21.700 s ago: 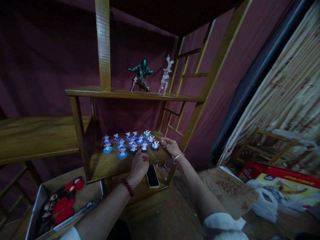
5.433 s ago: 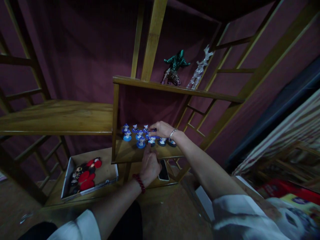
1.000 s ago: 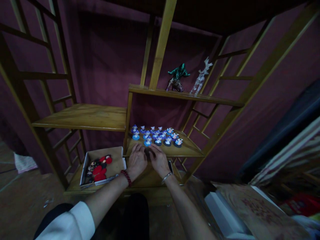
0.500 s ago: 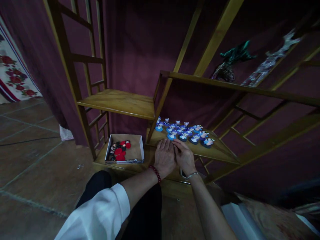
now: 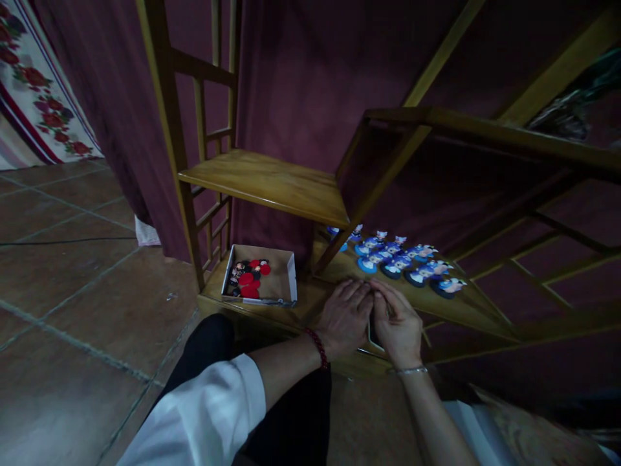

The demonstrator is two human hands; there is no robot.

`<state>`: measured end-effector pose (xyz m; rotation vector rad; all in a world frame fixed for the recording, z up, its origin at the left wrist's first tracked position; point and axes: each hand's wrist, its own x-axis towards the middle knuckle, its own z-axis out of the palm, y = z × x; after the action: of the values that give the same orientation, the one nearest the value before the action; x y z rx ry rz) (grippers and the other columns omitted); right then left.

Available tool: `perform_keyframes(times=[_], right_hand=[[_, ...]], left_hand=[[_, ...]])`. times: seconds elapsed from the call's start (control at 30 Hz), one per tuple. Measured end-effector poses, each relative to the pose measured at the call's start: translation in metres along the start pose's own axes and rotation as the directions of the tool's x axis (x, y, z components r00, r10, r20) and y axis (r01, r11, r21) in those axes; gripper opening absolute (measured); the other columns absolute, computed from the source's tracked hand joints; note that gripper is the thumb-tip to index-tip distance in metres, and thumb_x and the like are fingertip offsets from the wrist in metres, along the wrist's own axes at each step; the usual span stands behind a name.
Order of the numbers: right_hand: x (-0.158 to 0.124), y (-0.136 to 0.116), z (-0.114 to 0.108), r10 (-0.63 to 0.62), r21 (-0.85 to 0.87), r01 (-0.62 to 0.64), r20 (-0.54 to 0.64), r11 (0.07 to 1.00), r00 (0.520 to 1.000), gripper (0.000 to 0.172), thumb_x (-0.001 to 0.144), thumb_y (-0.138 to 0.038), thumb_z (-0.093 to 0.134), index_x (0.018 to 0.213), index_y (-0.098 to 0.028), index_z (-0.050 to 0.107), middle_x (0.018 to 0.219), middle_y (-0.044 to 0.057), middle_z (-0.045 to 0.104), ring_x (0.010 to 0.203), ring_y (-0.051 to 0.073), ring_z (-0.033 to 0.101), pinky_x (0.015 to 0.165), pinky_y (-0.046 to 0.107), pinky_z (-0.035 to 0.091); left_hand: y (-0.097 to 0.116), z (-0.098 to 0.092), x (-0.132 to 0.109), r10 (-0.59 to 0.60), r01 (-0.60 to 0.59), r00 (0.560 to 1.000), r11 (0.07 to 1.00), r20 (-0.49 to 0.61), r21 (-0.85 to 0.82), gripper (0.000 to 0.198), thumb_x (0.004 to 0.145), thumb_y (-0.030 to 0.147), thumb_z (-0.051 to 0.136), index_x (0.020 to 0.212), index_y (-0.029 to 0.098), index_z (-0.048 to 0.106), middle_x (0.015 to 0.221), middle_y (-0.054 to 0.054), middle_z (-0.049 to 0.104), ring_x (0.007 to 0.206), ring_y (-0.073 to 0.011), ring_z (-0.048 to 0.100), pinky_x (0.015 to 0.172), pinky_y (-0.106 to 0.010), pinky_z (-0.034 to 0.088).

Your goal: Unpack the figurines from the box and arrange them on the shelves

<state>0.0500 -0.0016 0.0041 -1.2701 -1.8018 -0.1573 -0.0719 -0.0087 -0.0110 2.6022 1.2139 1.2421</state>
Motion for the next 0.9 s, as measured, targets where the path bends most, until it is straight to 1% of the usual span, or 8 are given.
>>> perform_keyframes(times=[0.13, 0.27, 0.4, 0.57, 0.67, 0.73, 0.83, 0.9], right_hand=[[-0.014, -0.017, 0.005, -0.11, -0.052, 0.106, -0.077, 0.993, 0.991, 0.025, 0.077, -0.016, 0.044, 0.095, -0.02, 0.061, 0.094, 0.007, 0.063, 0.087, 0.017, 0.058, 0.081, 0.034, 0.046], [-0.028, -0.035, 0.023, -0.24, 0.029, 0.241, -0.034, 0.97, 0.97, 0.026, 0.074, -0.009, 0.045, 0.09, -0.021, 0.062, 0.088, 0.006, 0.065, 0.084, 0.017, 0.059, 0.077, 0.034, 0.047], [-0.044, -0.044, 0.061, -0.26, 0.153, 0.239, 0.142, 0.959, 0.955, 0.03, 0.076, -0.01, 0.041, 0.094, -0.022, 0.062, 0.094, 0.006, 0.063, 0.09, 0.017, 0.057, 0.081, 0.036, 0.046], [-0.056, -0.041, 0.121, -0.062, 0.157, 0.007, 0.346, 0.988, 0.936, 0.035, 0.078, -0.01, 0.035, 0.102, -0.019, 0.058, 0.101, 0.007, 0.06, 0.094, 0.016, 0.055, 0.084, 0.032, 0.046], [-0.058, -0.04, 0.153, 0.004, 0.151, -0.089, 0.49, 0.984, 0.872, 0.036, 0.077, -0.011, 0.036, 0.103, -0.021, 0.058, 0.103, 0.005, 0.061, 0.093, 0.014, 0.056, 0.085, 0.029, 0.045], [-0.058, -0.04, 0.173, 0.046, 0.109, -0.136, 0.594, 0.985, 0.803, 0.035, 0.077, -0.011, 0.037, 0.103, -0.021, 0.058, 0.102, 0.003, 0.062, 0.093, 0.014, 0.057, 0.085, 0.028, 0.044], [-0.056, -0.04, 0.2, 0.106, 0.037, -0.194, 0.731, 0.98, 0.674, 0.035, 0.077, -0.014, 0.039, 0.105, -0.02, 0.057, 0.099, 0.002, 0.064, 0.092, 0.013, 0.057, 0.084, 0.024, 0.042], [-0.054, -0.039, 0.217, 0.143, -0.02, -0.208, 0.791, 0.978, 0.594, 0.035, 0.077, -0.016, 0.039, 0.107, -0.02, 0.057, 0.098, 0.003, 0.065, 0.091, 0.013, 0.058, 0.082, 0.023, 0.042]], left_hand=[[-0.018, -0.002, -0.019, 0.149, -0.149, 0.988, 0.989, 0.03, -0.008, 0.03, 0.08, 0.018, 0.036, 0.103, 0.009, 0.053, 0.119, -0.011, 0.05, 0.119, -0.018, 0.034, 0.101, -0.033, 0.027], [-0.042, 0.004, -0.043, 0.196, -0.194, 0.964, 0.981, 0.181, -0.026, 0.021, 0.08, 0.018, 0.04, 0.093, 0.012, 0.056, 0.101, -0.01, 0.058, 0.104, -0.0174, 0.047, 0.089, -0.03, 0.04], [-0.073, 0.017, -0.067, 0.036, -0.025, 0.972, 0.998, 0.232, -0.049, 0.022, 0.08, 0.02, 0.042, 0.095, 0.011, 0.055, 0.097, -0.009, 0.058, 0.095, -0.0167, 0.05, 0.088, -0.031, 0.04], [-0.117, 0.017, -0.091, -0.244, 0.237, 0.921, 0.97, 0.304, 0.057, 0.026, 0.076, 0.01, 0.042, 0.098, 0.011, 0.055, 0.097, -0.011, 0.057, 0.097, -0.0188, 0.049, 0.083, -0.032, 0.042], [-0.144, 0.008, -0.102, -0.458, 0.423, 0.836, 0.889, 0.301, 0.176, 0.028, 0.074, 0.009, 0.041, 0.097, 0.011, 0.057, 0.102, -0.012, 0.056, 0.101, -0.019, 0.048, 0.087, -0.031, 0.04], [-0.163, 0.002, -0.108, -0.591, 0.523, 0.738, 0.806, 0.325, 0.278, 0.022, 0.073, 0.012, 0.044, 0.088, 0.011, 0.06, 0.097, -0.014, 0.058, 0.099, -0.0209, 0.05, 0.087, -0.032, 0.039], [-0.188, -0.005, -0.119, -0.748, 0.636, 0.616, 0.658, 0.249, 0.403, 0.026, 0.072, 0.014, 0.044, 0.093, 0.01, 0.06, 0.1, -0.016, 0.058, 0.105, -0.0247, 0.048, 0.086, -0.034, 0.038], [-0.202, -0.008, -0.126, -0.83, 0.702, 0.506, 0.554, 0.235, 0.447, 0.025, 0.071, 0.015, 0.047, 0.091, 0.01, 0.06, 0.097, -0.017, 0.059, 0.102, -0.027, 0.05, 0.082, -0.036, 0.04]])
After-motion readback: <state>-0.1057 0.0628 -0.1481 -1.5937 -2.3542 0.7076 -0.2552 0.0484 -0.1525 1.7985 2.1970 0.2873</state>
